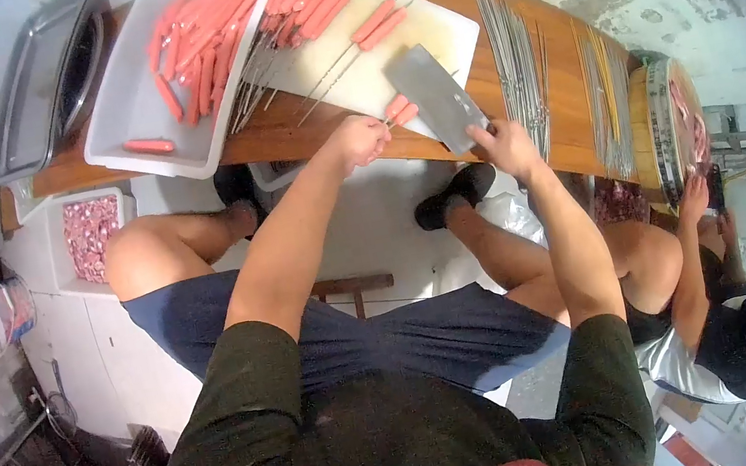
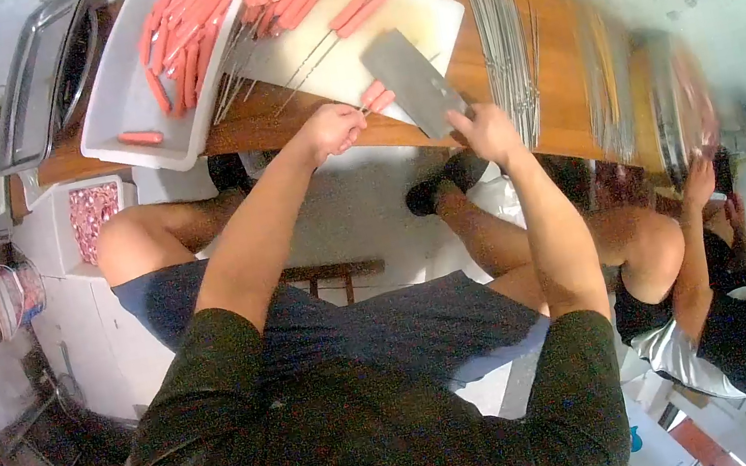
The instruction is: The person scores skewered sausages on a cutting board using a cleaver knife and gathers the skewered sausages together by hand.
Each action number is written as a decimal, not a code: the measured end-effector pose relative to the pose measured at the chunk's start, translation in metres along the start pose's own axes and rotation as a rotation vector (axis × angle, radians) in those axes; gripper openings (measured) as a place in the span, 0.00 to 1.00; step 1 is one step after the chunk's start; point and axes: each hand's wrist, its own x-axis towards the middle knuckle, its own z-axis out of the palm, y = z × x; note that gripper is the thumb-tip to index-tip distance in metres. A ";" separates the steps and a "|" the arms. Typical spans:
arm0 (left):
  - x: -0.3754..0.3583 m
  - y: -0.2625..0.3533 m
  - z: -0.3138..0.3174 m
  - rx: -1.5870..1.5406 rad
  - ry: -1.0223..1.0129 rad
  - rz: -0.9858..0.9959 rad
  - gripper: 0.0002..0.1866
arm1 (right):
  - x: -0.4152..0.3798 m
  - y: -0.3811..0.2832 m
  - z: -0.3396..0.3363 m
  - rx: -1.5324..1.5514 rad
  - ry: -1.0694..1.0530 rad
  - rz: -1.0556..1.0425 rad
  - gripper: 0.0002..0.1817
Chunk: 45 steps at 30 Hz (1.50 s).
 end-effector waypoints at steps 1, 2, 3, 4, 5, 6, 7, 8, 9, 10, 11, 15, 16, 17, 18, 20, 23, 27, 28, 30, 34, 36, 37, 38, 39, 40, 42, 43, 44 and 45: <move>0.001 -0.003 0.000 -0.008 -0.006 0.001 0.08 | -0.008 0.007 -0.004 -0.027 -0.004 -0.028 0.30; 0.002 -0.004 0.000 -0.012 -0.012 0.004 0.08 | -0.009 0.012 -0.009 -0.015 -0.018 -0.009 0.30; 0.003 -0.004 -0.001 -0.012 -0.016 0.007 0.08 | -0.012 0.008 -0.016 0.000 -0.031 0.009 0.30; 0.003 -0.003 -0.001 0.004 -0.012 0.012 0.08 | -0.015 0.005 -0.020 0.018 -0.043 0.026 0.29; 0.002 -0.004 -0.001 0.021 -0.007 0.016 0.08 | -0.009 0.003 -0.023 0.032 -0.086 0.067 0.30; 0.001 -0.004 0.000 0.037 -0.004 0.021 0.08 | -0.003 -0.001 -0.021 0.025 -0.042 0.055 0.30; 0.002 -0.004 0.001 0.037 -0.003 0.016 0.08 | 0.002 -0.009 -0.018 0.015 0.004 0.041 0.30; 0.003 -0.003 0.001 0.038 0.001 0.015 0.08 | 0.008 -0.018 -0.016 0.005 0.052 0.024 0.30; 0.003 -0.004 0.001 0.037 0.007 0.012 0.08 | 0.011 -0.029 -0.016 -0.021 0.052 0.045 0.30; 0.003 -0.005 0.001 0.033 0.012 0.017 0.08 | 0.010 -0.029 -0.015 -0.014 0.048 0.050 0.30; 0.003 -0.006 0.001 0.025 0.019 0.022 0.08 | 0.010 -0.030 -0.013 -0.009 0.044 0.054 0.30; 0.005 -0.006 -0.001 -0.001 0.007 0.018 0.09 | -0.005 0.000 -0.011 -0.031 -0.004 0.027 0.30; 0.005 -0.006 0.000 0.004 0.000 0.016 0.09 | -0.008 0.011 -0.013 -0.045 -0.011 0.039 0.30; 0.005 -0.005 0.000 0.013 -0.007 0.014 0.09 | -0.009 0.020 -0.015 -0.027 -0.025 0.059 0.30; 0.005 -0.004 -0.001 0.025 -0.012 0.012 0.09 | -0.011 0.015 -0.019 0.017 -0.034 0.072 0.31; 0.004 -0.005 -0.002 0.027 -0.013 0.026 0.09 | -0.011 -0.001 -0.028 0.112 -0.050 0.100 0.31; 0.004 -0.006 -0.001 0.028 -0.010 0.037 0.09 | 0.020 -0.002 -0.015 -0.021 0.100 0.066 0.34; 0.002 -0.002 0.000 0.018 0.020 0.031 0.09 | 0.020 0.009 -0.018 -0.060 0.045 0.016 0.34; 0.002 0.000 -0.001 0.012 0.018 0.033 0.09 | 0.012 0.004 -0.022 -0.092 0.010 0.004 0.34; 0.001 -0.001 0.000 0.004 0.008 0.027 0.09 | -0.006 0.003 -0.032 0.076 -0.081 0.079 0.31; 0.004 -0.004 0.000 0.020 0.000 0.023 0.09 | 0.005 0.016 -0.034 0.026 0.038 0.028 0.30; 0.004 -0.003 -0.002 0.017 -0.002 0.015 0.09 | 0.017 0.000 -0.032 0.000 0.127 0.026 0.31; 0.004 -0.003 -0.002 0.027 -0.001 0.013 0.09 | 0.030 0.003 -0.027 -0.053 0.135 0.055 0.32; 0.003 -0.003 -0.002 0.035 0.000 0.013 0.09 | 0.030 0.004 -0.025 -0.024 0.128 0.035 0.32; 0.002 -0.001 -0.001 0.040 0.002 0.015 0.09 | 0.028 0.002 -0.024 0.001 0.121 0.013 0.31; 0.002 0.000 -0.001 0.037 0.008 0.011 0.09 | 0.025 0.001 -0.024 0.023 0.112 -0.012 0.31; 0.003 0.000 0.000 0.022 0.020 -0.003 0.09 | 0.016 0.012 -0.031 -0.023 0.047 0.016 0.32; 0.002 -0.002 0.000 0.015 0.018 -0.008 0.09 | 0.011 0.021 -0.035 -0.038 0.000 0.033 0.32; 0.003 -0.002 -0.001 0.013 0.014 -0.011 0.09 | 0.006 0.027 -0.036 -0.051 -0.043 0.051 0.32; 0.004 -0.001 -0.001 0.016 0.010 -0.013 0.10 | -0.001 0.022 -0.042 0.009 -0.028 0.071 0.33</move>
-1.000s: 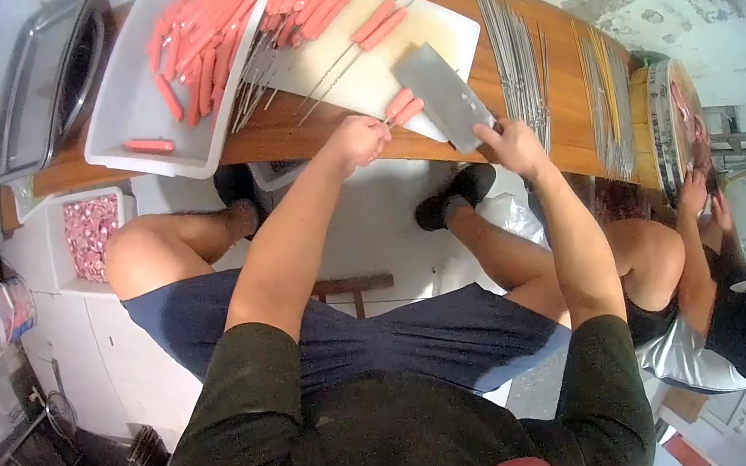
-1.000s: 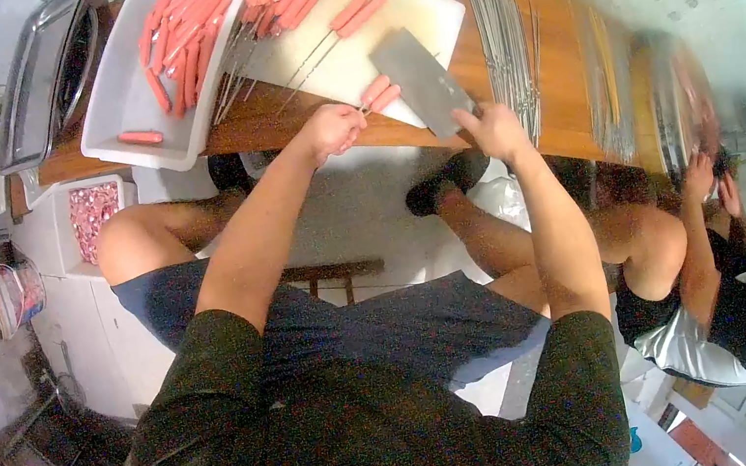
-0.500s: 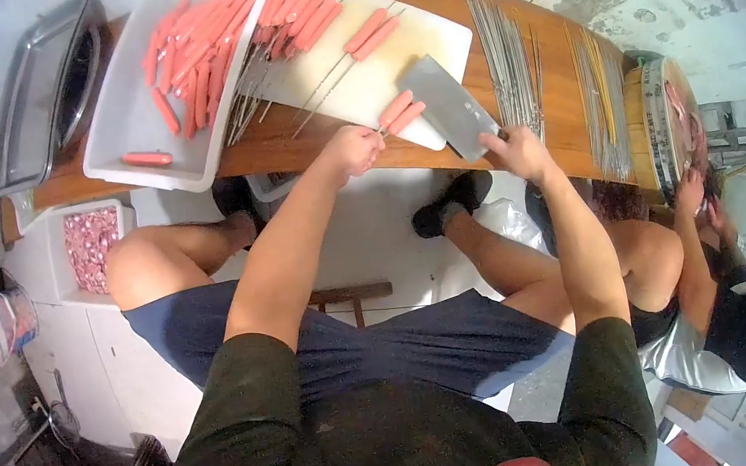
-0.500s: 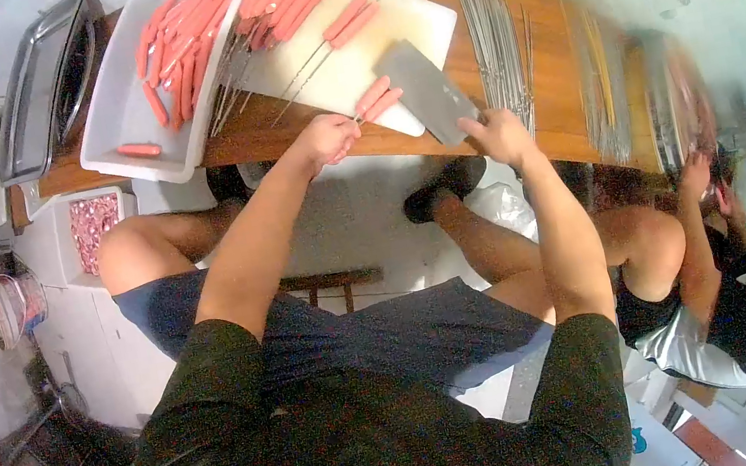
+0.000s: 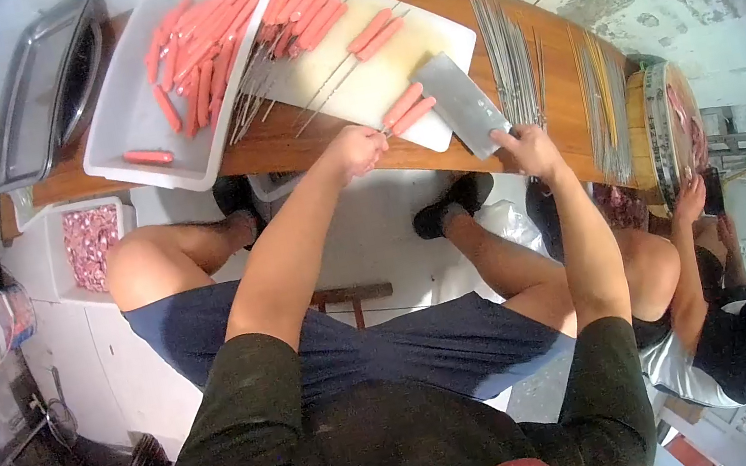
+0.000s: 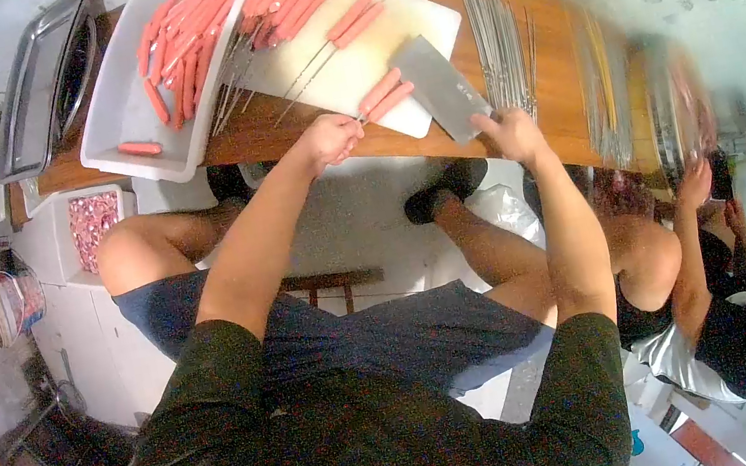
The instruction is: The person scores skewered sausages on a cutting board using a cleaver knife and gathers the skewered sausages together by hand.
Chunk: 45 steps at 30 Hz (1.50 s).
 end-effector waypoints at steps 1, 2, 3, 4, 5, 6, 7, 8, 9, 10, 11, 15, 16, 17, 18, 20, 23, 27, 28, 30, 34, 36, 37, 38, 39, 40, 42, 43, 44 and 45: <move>0.000 -0.001 0.000 0.004 -0.004 0.001 0.10 | 0.003 0.005 0.002 0.015 0.035 -0.011 0.33; 0.000 0.000 0.000 0.010 -0.008 0.005 0.10 | 0.011 0.012 0.003 0.030 0.073 -0.025 0.33; 0.001 0.000 0.000 0.016 -0.011 0.009 0.10 | 0.015 0.009 0.002 0.045 0.110 -0.039 0.33; 0.000 0.000 0.000 0.012 -0.018 0.000 0.10 | 0.016 0.002 0.002 0.148 0.119 0.041 0.33; 0.000 0.000 0.000 0.008 -0.023 -0.008 0.10 | 0.021 0.002 0.004 0.153 0.138 0.040 0.33; 0.000 0.001 0.000 0.004 -0.028 -0.013 0.10 | 0.026 0.000 0.006 0.156 0.160 0.037 0.33; 0.001 0.002 -0.002 0.005 -0.030 -0.006 0.10 | 0.030 -0.002 0.006 0.159 0.181 0.033 0.33; 0.002 0.000 -0.002 0.003 -0.033 -0.002 0.10 | 0.032 -0.002 0.008 0.162 0.174 0.041 0.33; 0.001 0.000 -0.002 0.001 -0.036 0.001 0.10 | 0.031 -0.007 0.009 0.154 0.173 0.038 0.33; 0.001 0.000 -0.001 0.004 -0.029 0.002 0.10 | 0.030 -0.011 0.011 0.146 0.172 0.036 0.33; 0.001 -0.001 0.000 0.007 -0.021 0.002 0.10 | 0.030 -0.012 0.012 0.140 0.170 0.034 0.34; 0.002 -0.002 -0.001 0.038 -0.011 0.008 0.10 | 0.033 0.021 0.032 0.065 0.190 -0.036 0.35; 0.001 0.000 -0.002 0.030 -0.021 0.011 0.10 | 0.000 -0.013 0.018 0.212 0.084 0.110 0.33; 0.000 0.000 -0.002 0.020 -0.033 0.013 0.10 | 0.002 0.001 0.021 0.179 0.101 0.073 0.33; -0.001 0.000 -0.001 0.012 -0.045 0.013 0.10 | 0.007 0.025 0.025 0.146 0.118 0.037 0.32; -0.002 0.000 0.002 0.009 -0.038 0.015 0.10 | 0.001 0.040 0.028 0.273 0.175 0.016 0.30; -0.004 0.002 0.000 0.007 -0.011 0.042 0.10 | -0.033 0.006 0.006 0.471 0.182 0.080 0.25; 0.005 0.012 -0.020 0.217 0.095 0.366 0.12 | -0.045 0.029 -0.003 0.608 0.227 0.090 0.22; 0.014 0.021 -0.033 0.320 0.126 0.348 0.14 | -0.051 0.031 -0.006 0.624 0.217 0.077 0.22; 0.031 0.037 -0.060 0.609 0.286 0.490 0.14 | -0.055 0.033 -0.005 0.680 0.209 0.066 0.22; 0.047 0.060 -0.090 0.939 0.616 0.610 0.16 | -0.058 0.030 -0.001 0.731 0.215 0.074 0.23; 0.036 0.073 -0.088 1.119 0.602 0.555 0.17 | -0.060 0.026 -0.001 0.744 0.216 0.077 0.23; 0.028 0.079 -0.084 1.207 0.593 0.524 0.17 | -0.059 0.029 0.000 0.735 0.221 0.076 0.23; 0.024 0.080 -0.081 1.147 0.630 0.471 0.18 | -0.057 0.035 0.000 0.724 0.223 0.078 0.23; 0.021 0.081 -0.079 1.088 0.668 0.416 0.18 | -0.055 0.037 0.002 0.715 0.224 0.079 0.23; 0.017 0.081 -0.078 1.031 0.704 0.361 0.19 | -0.055 0.038 0.002 0.715 0.236 0.073 0.22; 0.008 0.078 -0.077 1.035 0.805 0.401 0.18 | -0.052 0.041 0.002 0.719 0.231 0.068 0.22; 0.005 0.077 -0.077 1.033 0.855 0.423 0.18 | -0.051 0.042 0.002 0.718 0.230 0.065 0.22; 0.005 0.078 -0.081 1.066 0.878 0.381 0.18 | -0.052 0.041 0.001 0.714 0.234 0.065 0.21; 0.007 0.077 -0.087 1.097 0.899 0.336 0.18 | -0.052 0.041 0.002 0.718 0.231 0.066 0.21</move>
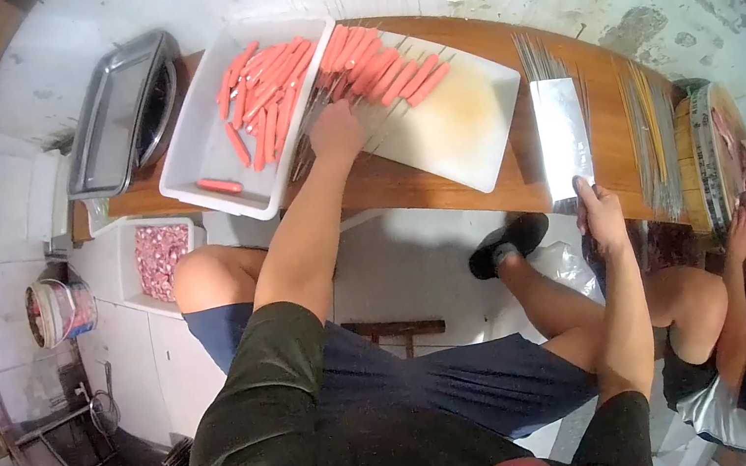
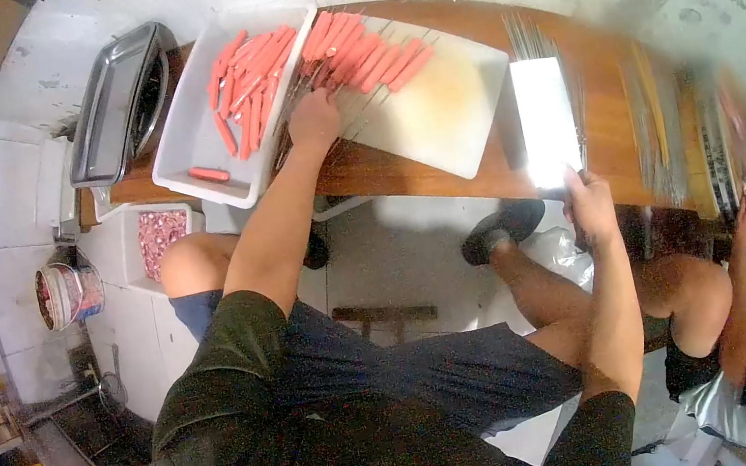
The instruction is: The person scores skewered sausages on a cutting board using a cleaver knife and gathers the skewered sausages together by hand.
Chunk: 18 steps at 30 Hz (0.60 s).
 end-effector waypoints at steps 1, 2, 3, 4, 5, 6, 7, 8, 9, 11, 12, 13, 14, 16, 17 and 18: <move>0.001 -0.004 0.001 0.045 -0.006 -0.027 0.18 | 0.000 0.001 -0.001 0.001 -0.002 0.001 0.21; 0.001 -0.006 0.003 0.087 -0.009 -0.012 0.17 | 0.001 0.001 -0.001 0.001 -0.003 0.000 0.21; 0.003 -0.008 0.003 0.130 -0.009 0.004 0.17 | 0.000 -0.001 -0.001 0.005 -0.003 0.000 0.21; 0.004 -0.010 0.004 0.175 -0.011 0.022 0.16 | -0.002 -0.003 -0.001 0.009 -0.004 0.002 0.21; 0.003 -0.011 0.006 0.205 0.022 0.049 0.15 | -0.003 -0.003 0.000 0.013 -0.005 0.005 0.21; 0.003 -0.012 0.009 0.236 0.057 0.076 0.13 | 0.000 0.001 -0.001 0.018 -0.008 -0.003 0.21; 0.002 -0.014 0.012 0.268 0.089 0.104 0.12 | 0.003 0.008 -0.003 0.023 -0.011 -0.008 0.21; 0.001 -0.016 0.016 0.292 0.089 0.091 0.12 | 0.006 0.013 -0.004 0.029 -0.013 -0.013 0.21; 0.003 -0.016 0.019 0.315 0.090 0.080 0.12 | 0.004 0.009 -0.003 0.018 -0.021 -0.025 0.22; 0.005 -0.019 0.025 0.357 0.074 0.089 0.12 | -0.001 0.001 -0.004 -0.013 -0.020 -0.011 0.20; 0.006 -0.020 0.026 0.376 0.058 0.107 0.12 | -0.004 -0.005 -0.003 -0.029 -0.019 -0.004 0.19; 0.007 -0.021 0.028 0.394 0.044 0.124 0.12 | -0.004 -0.006 -0.004 -0.039 -0.017 -0.016 0.19; 0.008 -0.023 0.031 0.404 0.087 0.174 0.11 | -0.007 -0.012 -0.003 -0.023 -0.016 -0.012 0.19; 0.009 -0.022 0.034 0.419 0.172 0.277 0.11 | -0.013 -0.020 -0.002 0.007 -0.012 -0.004 0.20; 0.011 -0.020 0.037 0.406 0.146 0.241 0.10 | -0.011 -0.018 -0.004 0.017 -0.011 -0.008 0.20; 0.011 -0.016 0.035 0.393 0.121 0.205 0.10 | -0.010 -0.015 -0.004 0.027 -0.011 -0.013 0.20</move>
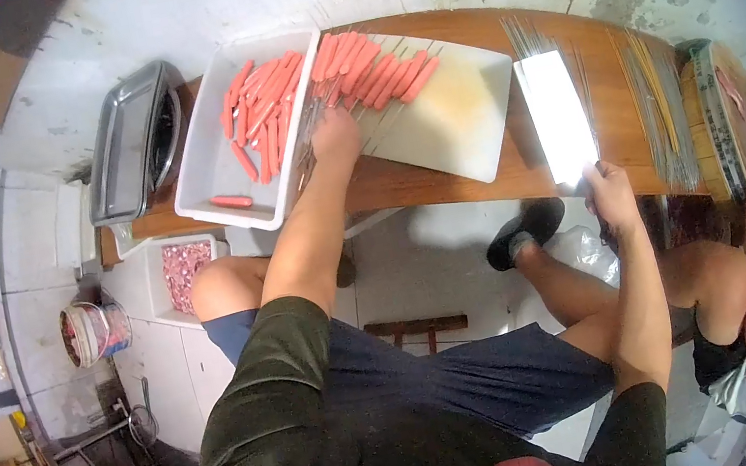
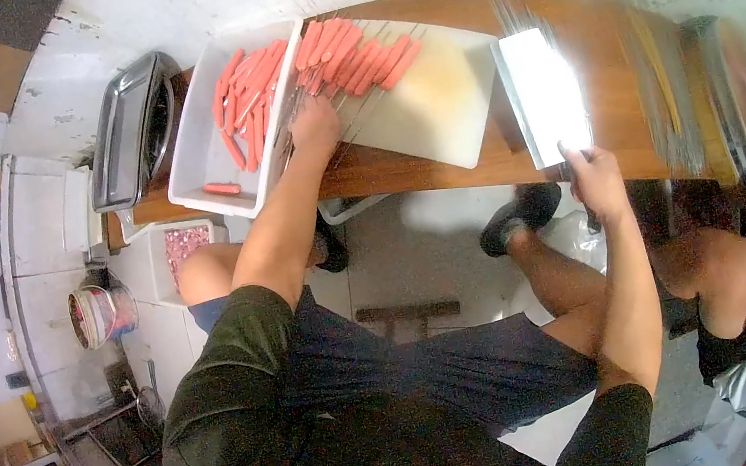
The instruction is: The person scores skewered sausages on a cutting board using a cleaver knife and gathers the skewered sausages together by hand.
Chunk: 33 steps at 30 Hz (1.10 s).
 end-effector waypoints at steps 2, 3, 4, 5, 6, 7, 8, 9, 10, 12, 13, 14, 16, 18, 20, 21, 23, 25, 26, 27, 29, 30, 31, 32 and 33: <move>0.002 0.004 -0.006 -0.088 -0.049 -0.067 0.10 | 0.002 0.007 -0.002 -0.002 -0.008 -0.013 0.21; 0.003 0.005 -0.009 -0.162 -0.065 -0.104 0.10 | 0.004 0.008 -0.003 -0.014 -0.016 -0.023 0.20; 0.004 0.005 -0.012 -0.236 -0.082 -0.142 0.10 | 0.005 0.008 -0.003 -0.028 -0.026 -0.033 0.20; 0.005 0.005 -0.014 -0.289 -0.104 -0.135 0.10 | 0.005 0.008 -0.004 -0.030 -0.022 -0.029 0.20; 0.007 0.005 -0.017 -0.342 -0.126 -0.127 0.11 | 0.004 0.006 -0.004 -0.033 -0.017 -0.025 0.20; 0.008 0.005 -0.020 -0.396 -0.149 -0.117 0.12 | 0.003 0.005 -0.004 -0.035 -0.011 -0.020 0.20; 0.009 0.006 -0.023 -0.485 -0.122 -0.090 0.13 | 0.002 0.005 -0.005 -0.022 -0.007 -0.032 0.21; 0.009 0.005 -0.026 -0.574 -0.096 -0.065 0.14 | 0.001 0.005 -0.005 -0.009 -0.005 -0.043 0.21; 0.008 0.005 -0.028 -0.663 -0.068 -0.040 0.16 | 0.001 0.004 -0.004 0.003 -0.004 -0.056 0.22; 0.000 0.009 -0.031 -0.900 -0.245 -0.086 0.16 | -0.001 -0.002 0.000 -0.021 -0.011 -0.053 0.20; -0.008 0.016 -0.032 -1.024 -0.343 -0.109 0.17 | -0.002 -0.004 -0.001 -0.038 -0.010 -0.045 0.19; -0.020 0.025 -0.031 -1.127 -0.422 -0.146 0.17 | 0.002 0.003 -0.001 -0.056 0.004 -0.027 0.18; -0.051 0.051 -0.046 -1.336 -0.587 -0.229 0.16 | 0.004 0.006 0.000 -0.112 0.007 -0.054 0.18; -0.076 0.071 -0.032 -1.467 -0.685 -0.216 0.11 | 0.002 0.003 0.004 -0.112 0.007 -0.031 0.20; -0.088 0.084 -0.014 -1.421 -0.817 -0.325 0.11 | 0.005 0.009 0.007 -0.134 0.015 -0.020 0.25; -0.091 0.084 -0.018 -1.424 -0.834 -0.327 0.11 | 0.005 0.009 0.009 -0.135 0.000 -0.039 0.25; -0.094 0.086 -0.025 -1.440 -0.878 -0.312 0.12 | 0.004 0.009 0.014 -0.117 -0.012 -0.027 0.22; -0.095 0.086 -0.025 -1.432 -0.870 -0.302 0.12 | -0.002 0.002 0.018 -0.139 -0.005 0.002 0.21; -0.095 0.083 -0.025 -1.426 -0.865 -0.296 0.13 | 0.001 0.007 0.017 -0.157 -0.011 0.000 0.22; -0.094 0.080 -0.023 -1.463 -0.884 -0.299 0.13 | 0.002 0.008 0.020 -0.173 -0.017 0.000 0.23; -0.096 0.077 -0.017 -1.535 -0.934 -0.304 0.13 | 0.002 0.012 0.024 -0.125 -0.028 0.002 0.24; -0.098 0.076 -0.018 -1.545 -0.942 -0.329 0.13 | 0.001 0.011 0.026 -0.101 -0.031 0.004 0.24; -0.099 0.075 -0.018 -1.556 -0.950 -0.353 0.13 | -0.003 0.006 0.030 -0.162 -0.017 0.009 0.24; -0.101 0.075 -0.018 -1.567 -0.959 -0.378 0.13 | -0.003 0.007 0.029 -0.170 -0.029 0.009 0.24; -0.101 0.075 -0.021 -1.549 -0.934 -0.360 0.13 | 0.000 0.010 0.029 -0.179 -0.044 0.008 0.24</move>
